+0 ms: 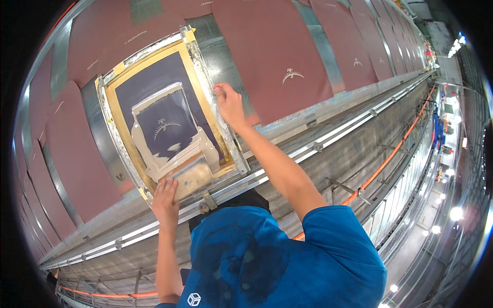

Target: The person mixes a beige paste in a small container, then pours it onto a screen printing frame. They use a squeegee to pull the paste across the screen, repeatedly wiping the squeegee and reapplying paste to maintain coverage.

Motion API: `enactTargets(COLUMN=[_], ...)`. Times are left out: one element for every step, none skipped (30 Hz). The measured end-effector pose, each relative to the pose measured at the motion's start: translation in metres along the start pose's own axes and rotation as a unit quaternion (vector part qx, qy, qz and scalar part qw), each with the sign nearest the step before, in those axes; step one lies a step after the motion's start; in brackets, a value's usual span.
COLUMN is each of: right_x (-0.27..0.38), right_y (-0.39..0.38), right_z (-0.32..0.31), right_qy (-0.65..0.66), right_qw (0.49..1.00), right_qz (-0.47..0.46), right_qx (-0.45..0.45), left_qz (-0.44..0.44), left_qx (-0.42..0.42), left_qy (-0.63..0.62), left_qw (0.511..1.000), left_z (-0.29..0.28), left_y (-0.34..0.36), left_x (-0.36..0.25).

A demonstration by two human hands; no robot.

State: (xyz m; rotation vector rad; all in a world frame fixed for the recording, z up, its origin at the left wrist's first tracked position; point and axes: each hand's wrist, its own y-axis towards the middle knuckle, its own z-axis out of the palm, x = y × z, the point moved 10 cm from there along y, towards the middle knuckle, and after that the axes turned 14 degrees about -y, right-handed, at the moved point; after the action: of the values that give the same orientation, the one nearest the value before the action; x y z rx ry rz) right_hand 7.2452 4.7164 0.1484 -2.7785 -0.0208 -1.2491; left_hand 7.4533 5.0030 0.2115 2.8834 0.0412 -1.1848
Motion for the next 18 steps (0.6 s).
enactTargets(right_x=[-0.002,-0.002,-0.001,0.000,0.000,0.001,0.000,-0.001,0.004,0.009,0.016,0.029,0.053,0.087,0.115,0.139,0.150,0.159], right_y=[0.001,-0.001,-0.001,-0.002,-0.002,0.001,0.005,0.005,0.006,0.006,0.003,0.004,0.006,0.003,-0.005,-0.011,-0.010,-0.004], right_z=[0.000,0.003,0.005,0.006,0.005,0.002,-0.002,-0.007,-0.013,-0.017,-0.019,-0.014,-0.010,-0.007,-0.006,-0.002,0.014,0.030], right_qy=[-0.011,-0.020,-0.022,-0.023,-0.023,-0.053,-0.082,-0.110,-0.175,-0.239,-0.297,-0.381,-0.456,-0.400,-0.341,-0.283,-0.275,-0.271], right_qw=[1.000,1.000,1.000,1.000,1.000,0.998,0.996,0.993,0.980,0.961,0.937,0.905,0.864,0.876,0.885,0.888,0.886,0.881], right_qz=[0.005,0.008,0.000,-0.008,-0.015,-0.026,-0.038,-0.045,-0.090,-0.136,-0.183,-0.189,-0.199,-0.258,-0.310,-0.356,-0.358,-0.361], right_qx=[0.003,0.008,0.003,-0.003,-0.012,-0.001,0.011,0.020,0.003,-0.015,-0.031,0.022,0.074,0.072,0.071,0.066,0.105,0.142], left_qz=[-0.001,0.003,0.008,0.012,0.017,0.011,0.004,0.001,0.023,0.017,0.010,0.003,-0.006,0.008,0.021,-0.018,-0.057,-0.079], left_qx=[0.016,0.018,0.020,0.023,0.022,0.020,0.018,0.020,-0.003,-0.004,-0.008,-0.016,-0.026,-0.041,-0.052,-0.022,0.009,0.023], left_qy=[-0.007,-0.006,-0.006,-0.005,0.002,0.010,0.017,0.027,0.045,0.035,0.028,0.004,-0.014,-0.034,-0.053,-0.051,-0.054,-0.047], left_qw=[1.000,1.000,1.000,1.000,1.000,1.000,1.000,0.999,0.999,0.999,1.000,1.000,1.000,0.999,0.997,0.998,0.997,0.995], left_z=[0.002,0.003,0.006,0.007,0.006,0.007,0.009,0.009,0.007,0.006,0.000,-0.009,-0.020,-0.034,-0.046,-0.052,-0.057,-0.063], left_y=[-0.006,-0.013,-0.018,-0.023,-0.020,-0.011,0.003,0.018,0.030,0.046,0.064,0.080,0.097,0.118,0.137,0.161,0.182,0.200], left_x=[0.002,0.005,0.009,0.012,0.014,0.014,0.014,0.016,0.023,0.030,0.037,0.042,0.047,0.054,0.057,0.064,0.068,0.074])
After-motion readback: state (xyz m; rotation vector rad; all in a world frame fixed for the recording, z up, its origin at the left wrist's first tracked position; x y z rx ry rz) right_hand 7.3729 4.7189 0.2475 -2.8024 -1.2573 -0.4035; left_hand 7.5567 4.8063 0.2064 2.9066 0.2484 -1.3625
